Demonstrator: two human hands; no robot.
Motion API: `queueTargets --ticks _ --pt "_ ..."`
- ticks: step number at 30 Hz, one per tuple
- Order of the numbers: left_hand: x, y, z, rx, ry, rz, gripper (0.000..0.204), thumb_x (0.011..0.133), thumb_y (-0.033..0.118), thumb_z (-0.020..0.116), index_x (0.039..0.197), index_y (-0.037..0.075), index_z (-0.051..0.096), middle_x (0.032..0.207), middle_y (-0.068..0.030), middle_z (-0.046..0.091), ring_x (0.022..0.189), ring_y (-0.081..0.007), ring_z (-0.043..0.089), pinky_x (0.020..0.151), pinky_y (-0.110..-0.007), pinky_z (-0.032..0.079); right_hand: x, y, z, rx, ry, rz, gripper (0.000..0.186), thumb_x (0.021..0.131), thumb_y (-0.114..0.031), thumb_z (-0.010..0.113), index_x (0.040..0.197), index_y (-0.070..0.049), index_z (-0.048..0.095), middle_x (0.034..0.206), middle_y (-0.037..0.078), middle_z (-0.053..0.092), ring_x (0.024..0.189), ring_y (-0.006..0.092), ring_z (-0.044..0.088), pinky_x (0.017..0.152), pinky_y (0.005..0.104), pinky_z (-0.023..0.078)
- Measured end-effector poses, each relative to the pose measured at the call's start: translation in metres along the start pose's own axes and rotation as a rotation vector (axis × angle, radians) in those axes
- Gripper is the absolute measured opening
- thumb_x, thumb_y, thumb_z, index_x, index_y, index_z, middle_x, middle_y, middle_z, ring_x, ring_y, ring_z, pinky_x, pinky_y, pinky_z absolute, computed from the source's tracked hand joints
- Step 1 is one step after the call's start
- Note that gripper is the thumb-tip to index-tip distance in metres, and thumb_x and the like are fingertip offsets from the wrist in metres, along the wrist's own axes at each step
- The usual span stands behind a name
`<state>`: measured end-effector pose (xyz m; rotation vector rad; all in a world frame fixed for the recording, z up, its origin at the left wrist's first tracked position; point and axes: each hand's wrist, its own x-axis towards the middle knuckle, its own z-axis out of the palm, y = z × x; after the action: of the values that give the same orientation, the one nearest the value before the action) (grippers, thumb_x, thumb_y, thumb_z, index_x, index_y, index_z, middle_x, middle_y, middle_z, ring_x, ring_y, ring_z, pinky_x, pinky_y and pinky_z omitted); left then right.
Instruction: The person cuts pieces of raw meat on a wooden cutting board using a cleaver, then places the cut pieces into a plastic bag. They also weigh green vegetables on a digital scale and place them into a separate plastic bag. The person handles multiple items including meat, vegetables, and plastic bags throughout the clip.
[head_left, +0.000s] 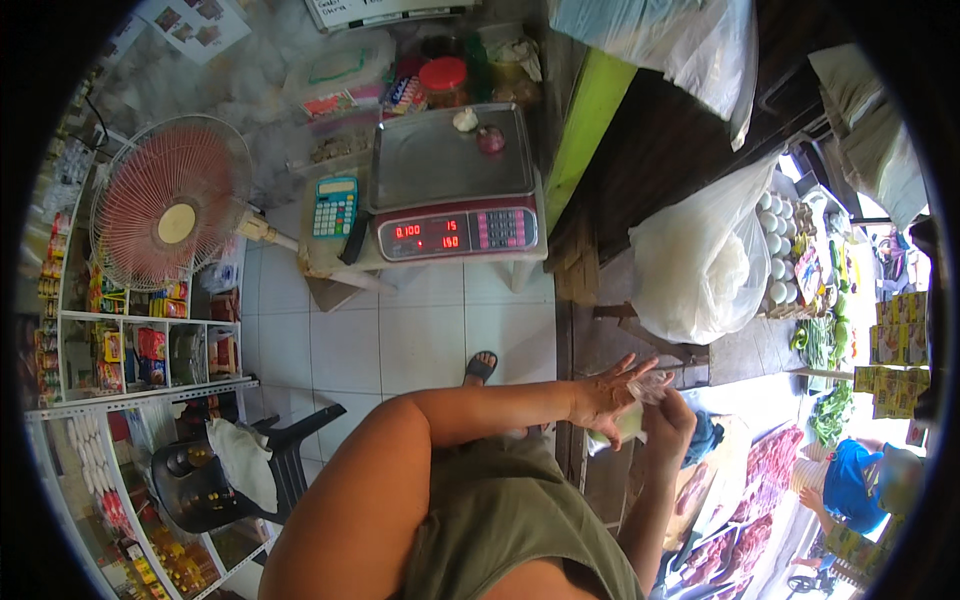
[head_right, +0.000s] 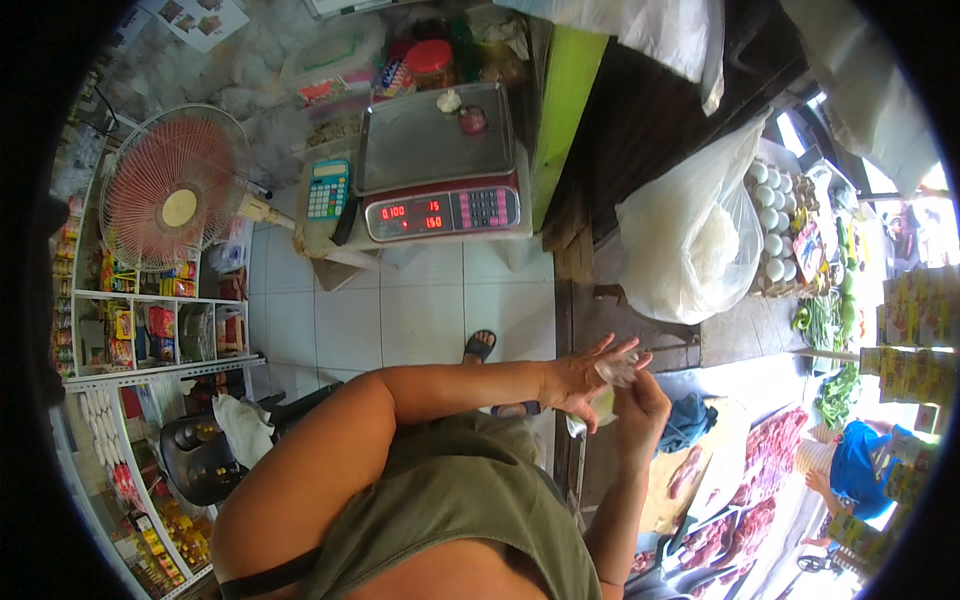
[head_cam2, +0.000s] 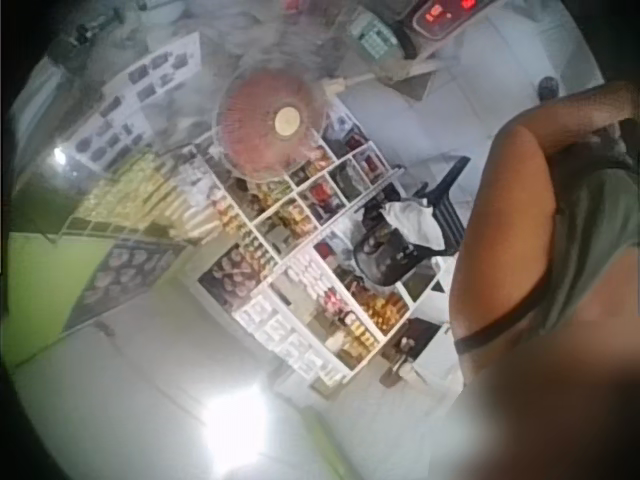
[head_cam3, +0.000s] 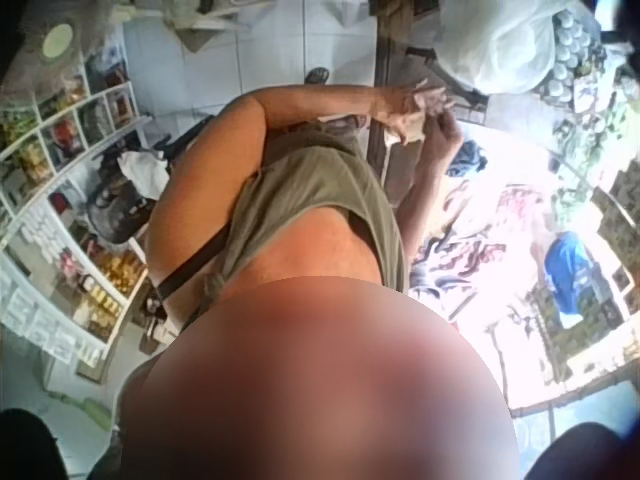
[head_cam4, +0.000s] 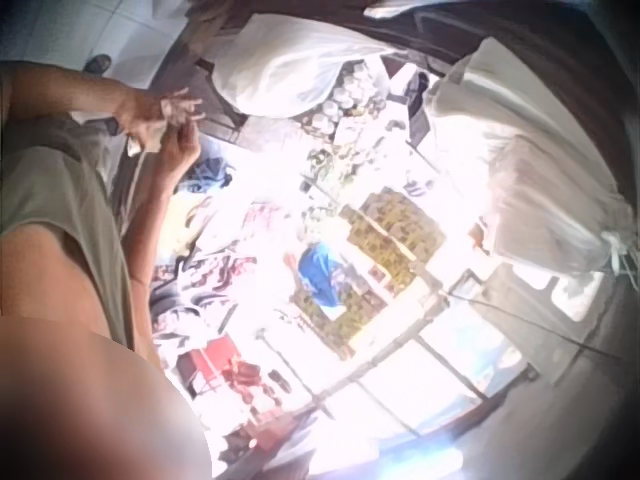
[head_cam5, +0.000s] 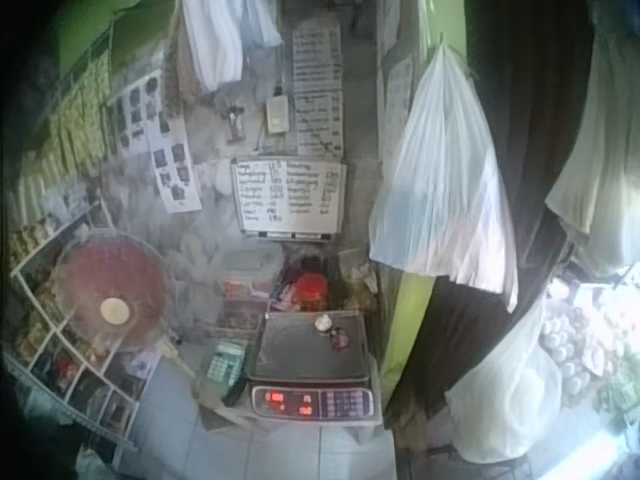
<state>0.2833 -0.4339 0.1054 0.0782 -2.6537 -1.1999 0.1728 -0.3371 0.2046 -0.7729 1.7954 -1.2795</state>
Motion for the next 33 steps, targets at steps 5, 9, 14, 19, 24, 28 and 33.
queueTargets --ticks 5,9,14,19,24,28,33 --pt "-0.02 -0.021 -0.07 -0.45 0.571 -0.102 0.088 0.081 0.021 0.079 0.152 0.002 0.031 0.148 -0.0154 0.043 0.135 -0.0281 0.044 0.113 -0.039 0.034 0.056 -0.082 0.094 -0.315 -0.189 -0.407 0.018 0.082 0.004 0.064 0.1 0.004 0.067 0.075 0.014 0.065 0.066 0.0169 0.061 0.064 0.0304 0.048" --pt "-0.07 -0.043 -0.143 -0.885 0.99 -0.057 0.038 0.094 0.01 0.061 0.128 0.001 0.051 0.126 -0.0083 0.056 0.111 -0.0166 0.055 0.094 -0.035 0.047 0.111 -0.133 0.159 -0.077 -0.701 -0.477 0.015 0.083 0.005 0.061 0.097 0.003 0.067 0.085 0.008 0.067 0.074 0.0151 0.062 0.068 0.0301 0.05" --pt "-0.166 -0.069 -0.228 -0.233 1.525 -0.419 0.02 0.098 0.005 0.049 0.108 -0.002 0.065 0.099 -0.0066 0.068 0.092 -0.0147 0.061 0.085 -0.032 0.049 0.253 -0.124 0.268 0.036 -0.373 -0.349 0.022 0.088 -0.009 0.067 0.109 -0.006 0.069 0.091 0.002 0.067 0.081 0.0166 0.062 0.074 0.0282 0.051" --pt "-0.217 -0.117 -0.286 0.054 1.574 -0.453 0.016 0.095 0.007 0.053 0.101 -0.004 0.064 0.09 -0.0142 0.068 0.082 -0.0214 0.064 0.076 -0.034 0.048 0.315 -0.052 0.389 -1.138 -0.113 -0.706 0.063 0.087 -0.036 0.071 0.144 -0.026 0.047 0.127 0.014 0.057 0.114 0.0302 0.059 0.091 0.0455 0.05" --pt "-0.231 -0.194 -0.308 0.374 1.407 -0.563 0.023 0.083 -0.001 0.053 0.104 -0.004 0.061 0.104 -0.0235 0.063 0.095 -0.0397 0.061 0.08 -0.045 0.048 0.341 -0.035 0.431 -1.383 -0.263 -0.747 0.062 0.089 -0.037 0.067 0.146 -0.026 0.042 0.134 0.011 0.052 0.121 0.0315 0.055 0.092 0.0475 0.05" --pt "-0.229 -0.231 -0.304 0.286 1.271 -0.725 0.024 0.086 0.003 0.053 0.108 -0.002 0.06 0.102 -0.0269 0.062 0.098 -0.0479 0.058 0.085 -0.047 0.047 0.354 -0.025 0.426 -1.243 -0.215 -0.83 0.053 0.09 -0.031 0.068 0.139 -0.024 0.049 0.12 0.012 0.06 0.108 0.0319 0.062 0.08 0.0465 0.055" --pt "-0.217 -0.218 -0.308 0.216 1.21 -0.746 0.036 0.083 0.009 0.066 0.117 0.0 0.058 0.115 -0.0246 0.06 0.108 -0.0447 0.056 0.093 -0.047 0.045 0.351 -0.048 0.398 -0.251 -0.48 -0.068 0.038 0.097 -0.023 0.062 0.133 -0.017 0.054 0.108 0.01 0.068 0.092 0.0259 0.067 0.073 0.0369 0.057"
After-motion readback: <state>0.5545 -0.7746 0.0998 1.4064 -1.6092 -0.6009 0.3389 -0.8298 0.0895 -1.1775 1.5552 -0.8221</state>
